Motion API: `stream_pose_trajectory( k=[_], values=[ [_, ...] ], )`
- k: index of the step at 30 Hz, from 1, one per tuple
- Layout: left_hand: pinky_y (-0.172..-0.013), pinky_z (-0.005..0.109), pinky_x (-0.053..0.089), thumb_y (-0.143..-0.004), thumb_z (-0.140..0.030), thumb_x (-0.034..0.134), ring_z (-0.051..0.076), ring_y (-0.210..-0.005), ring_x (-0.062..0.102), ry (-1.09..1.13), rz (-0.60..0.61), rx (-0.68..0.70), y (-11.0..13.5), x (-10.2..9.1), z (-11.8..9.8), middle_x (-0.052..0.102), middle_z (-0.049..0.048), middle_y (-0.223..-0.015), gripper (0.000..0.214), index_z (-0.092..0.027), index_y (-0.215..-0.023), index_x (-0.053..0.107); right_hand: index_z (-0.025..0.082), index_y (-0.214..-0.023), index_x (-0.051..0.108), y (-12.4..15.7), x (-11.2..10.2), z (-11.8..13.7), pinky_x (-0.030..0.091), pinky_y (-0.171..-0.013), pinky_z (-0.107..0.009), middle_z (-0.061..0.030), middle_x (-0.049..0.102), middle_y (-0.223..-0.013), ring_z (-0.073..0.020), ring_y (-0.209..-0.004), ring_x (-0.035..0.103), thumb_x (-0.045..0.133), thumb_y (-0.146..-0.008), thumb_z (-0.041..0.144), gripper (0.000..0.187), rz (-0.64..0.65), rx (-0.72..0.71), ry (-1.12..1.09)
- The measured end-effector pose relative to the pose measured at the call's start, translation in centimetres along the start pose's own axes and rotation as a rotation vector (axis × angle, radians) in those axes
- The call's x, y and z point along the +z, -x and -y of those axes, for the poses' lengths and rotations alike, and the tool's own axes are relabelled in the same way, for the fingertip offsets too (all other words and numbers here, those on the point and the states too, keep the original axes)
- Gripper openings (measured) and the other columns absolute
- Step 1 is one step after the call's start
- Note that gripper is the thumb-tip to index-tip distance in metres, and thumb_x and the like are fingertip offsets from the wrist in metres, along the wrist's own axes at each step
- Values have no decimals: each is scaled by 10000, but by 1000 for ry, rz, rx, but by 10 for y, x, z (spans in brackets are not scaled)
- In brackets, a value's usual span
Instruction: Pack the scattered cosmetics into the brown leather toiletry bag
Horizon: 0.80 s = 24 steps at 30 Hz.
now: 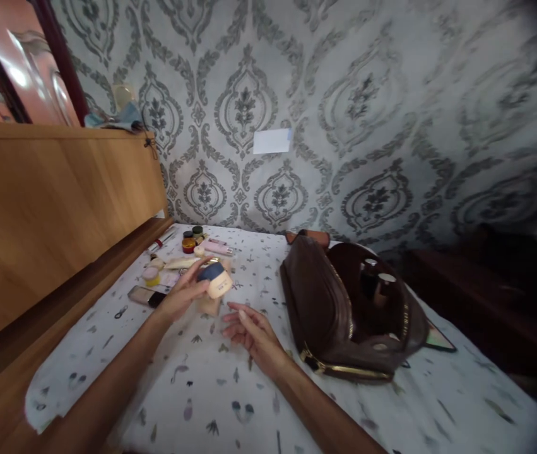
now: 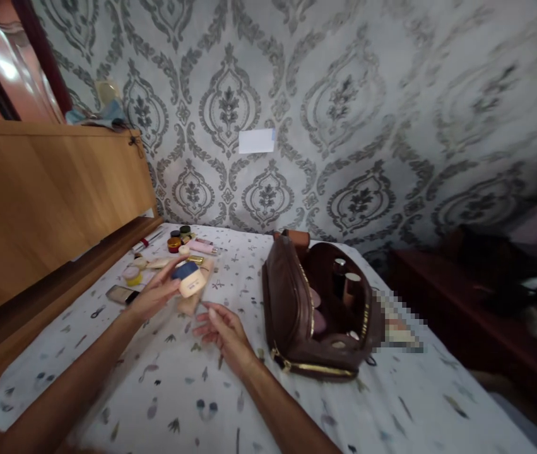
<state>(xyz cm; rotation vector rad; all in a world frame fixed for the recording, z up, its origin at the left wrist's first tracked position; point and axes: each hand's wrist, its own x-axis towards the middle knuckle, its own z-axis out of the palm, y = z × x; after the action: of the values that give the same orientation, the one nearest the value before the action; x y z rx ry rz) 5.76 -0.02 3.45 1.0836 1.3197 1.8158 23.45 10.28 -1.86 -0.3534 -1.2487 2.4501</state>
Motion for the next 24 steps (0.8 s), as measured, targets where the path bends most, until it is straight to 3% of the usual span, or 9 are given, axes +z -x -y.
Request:
stream_pose_trajectory(
  k=[4,7,13,19,24],
  values=[
    [-1066,383,401,-755,-431,799,309,-1279,509,-54,186,-37,-3,28,9,582,90,-1361,691,-258,-1379,554,146,-1037,689,-3,-4,2,532,-578,-248,-113,748,-1001,-192,-759,736,750,-752,612,550,50,-19,-89],
    [-1058,380,408,-748,-437,800,304,-1264,511,-101,226,-53,-7,39,12,578,87,-1340,690,-248,-1368,563,134,-981,681,-6,-8,2,523,-547,-222,-109,760,-944,-177,-711,736,730,-788,588,496,48,-36,-151],
    [-938,323,471,-731,-408,809,275,-1133,582,-94,150,-51,-18,52,19,625,72,-1235,572,-245,-1255,648,185,-996,648,-7,-9,3,517,-498,-198,-36,756,-910,-184,-721,748,843,-711,472,450,-39,-74,-245],
    [-862,282,475,-783,-440,761,229,-1025,609,54,30,-57,-21,62,37,664,62,-1146,485,-224,-1208,675,172,-1078,658,-11,-13,7,522,-514,-190,-69,753,-997,-176,-777,750,709,-862,468,371,-87,-24,-338],
    [-783,284,493,-771,-506,758,216,-956,619,194,-28,-101,-17,63,48,676,68,-1096,502,-213,-1172,683,163,-1041,661,-16,-18,5,500,-505,-181,-41,750,-893,-149,-706,735,678,-900,432,305,-116,33,-432]
  ],
)
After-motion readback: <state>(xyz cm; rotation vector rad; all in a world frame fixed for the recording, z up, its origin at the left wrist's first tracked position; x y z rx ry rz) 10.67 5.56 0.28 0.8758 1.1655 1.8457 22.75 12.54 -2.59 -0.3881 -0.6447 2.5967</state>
